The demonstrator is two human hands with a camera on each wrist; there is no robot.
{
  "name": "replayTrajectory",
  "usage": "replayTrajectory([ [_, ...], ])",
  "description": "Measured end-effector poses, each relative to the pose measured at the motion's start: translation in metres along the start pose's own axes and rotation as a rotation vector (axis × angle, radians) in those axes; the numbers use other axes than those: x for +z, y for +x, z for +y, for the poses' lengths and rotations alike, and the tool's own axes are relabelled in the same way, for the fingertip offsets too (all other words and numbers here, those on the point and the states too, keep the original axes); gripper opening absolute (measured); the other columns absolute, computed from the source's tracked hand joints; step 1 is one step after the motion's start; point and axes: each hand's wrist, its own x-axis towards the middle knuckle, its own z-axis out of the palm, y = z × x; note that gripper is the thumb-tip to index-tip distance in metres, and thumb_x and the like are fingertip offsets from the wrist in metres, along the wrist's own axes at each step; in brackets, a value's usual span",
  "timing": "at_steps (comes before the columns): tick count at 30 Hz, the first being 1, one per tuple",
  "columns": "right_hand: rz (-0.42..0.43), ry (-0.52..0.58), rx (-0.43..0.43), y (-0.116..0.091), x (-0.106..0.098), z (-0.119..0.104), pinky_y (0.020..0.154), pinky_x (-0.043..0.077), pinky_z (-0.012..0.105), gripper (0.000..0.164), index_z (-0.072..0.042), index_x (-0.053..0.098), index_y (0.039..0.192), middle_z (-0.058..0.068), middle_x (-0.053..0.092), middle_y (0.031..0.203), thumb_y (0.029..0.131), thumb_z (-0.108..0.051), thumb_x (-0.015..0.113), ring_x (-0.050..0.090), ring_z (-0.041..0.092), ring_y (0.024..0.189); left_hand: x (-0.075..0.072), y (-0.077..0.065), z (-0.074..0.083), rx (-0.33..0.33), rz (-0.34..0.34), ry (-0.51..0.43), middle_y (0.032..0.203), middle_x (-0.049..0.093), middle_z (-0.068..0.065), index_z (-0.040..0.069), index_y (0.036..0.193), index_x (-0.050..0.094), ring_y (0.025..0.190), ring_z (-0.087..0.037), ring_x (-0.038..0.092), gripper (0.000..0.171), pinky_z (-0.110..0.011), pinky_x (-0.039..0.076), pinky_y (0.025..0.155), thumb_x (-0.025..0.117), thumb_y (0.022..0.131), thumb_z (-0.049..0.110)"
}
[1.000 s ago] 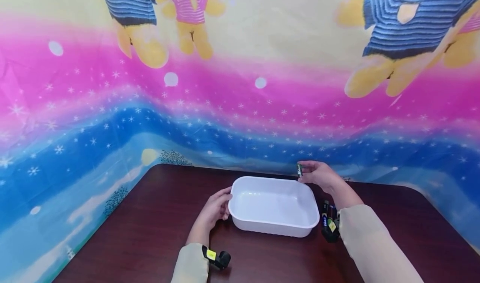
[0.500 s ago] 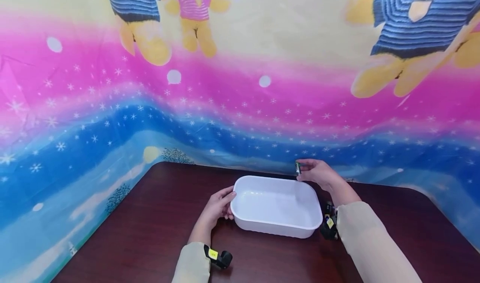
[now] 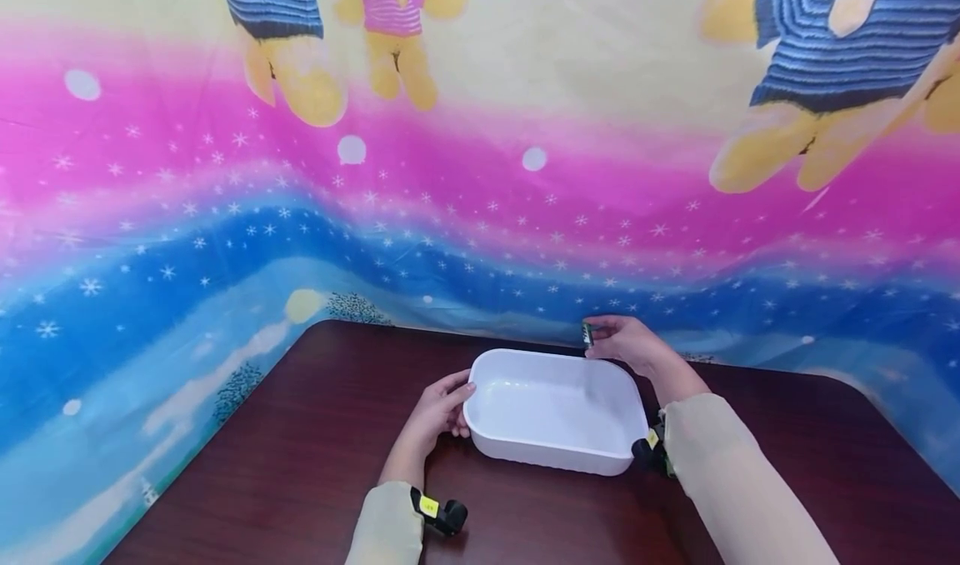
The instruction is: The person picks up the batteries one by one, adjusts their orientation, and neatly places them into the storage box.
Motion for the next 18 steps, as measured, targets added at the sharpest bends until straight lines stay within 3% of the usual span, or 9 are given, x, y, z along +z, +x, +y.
replayTrajectory([
  [6,-0.064,-0.007,-0.033,0.012,0.006,-0.005,0.090,0.047,0.043,0.066,0.002,0.039,0.138,0.024,0.041,0.128,0.079,0.007,0.067,0.044,0.035,0.116,-0.002,-0.001,0.002,-0.006,0.003,0.001,0.049,0.050,-0.002,0.007,0.136,0.044,0.038,-0.012,0.050,0.058,-0.022,0.042,0.039,0.062,0.088,0.032],
  [18,-0.294,-0.031,-0.109,0.027,0.018,-0.007,0.083,0.051,0.037,0.067,-0.002,0.043,0.136,0.018,0.048,0.119,0.075,0.012,0.066,0.051,0.028,0.103,0.001,-0.004,0.005,0.002,-0.011,0.005,0.050,0.051,-0.002,0.005,0.137,0.043,0.037,-0.011,0.050,0.056,-0.022,0.042,0.039,0.061,0.089,0.029],
])
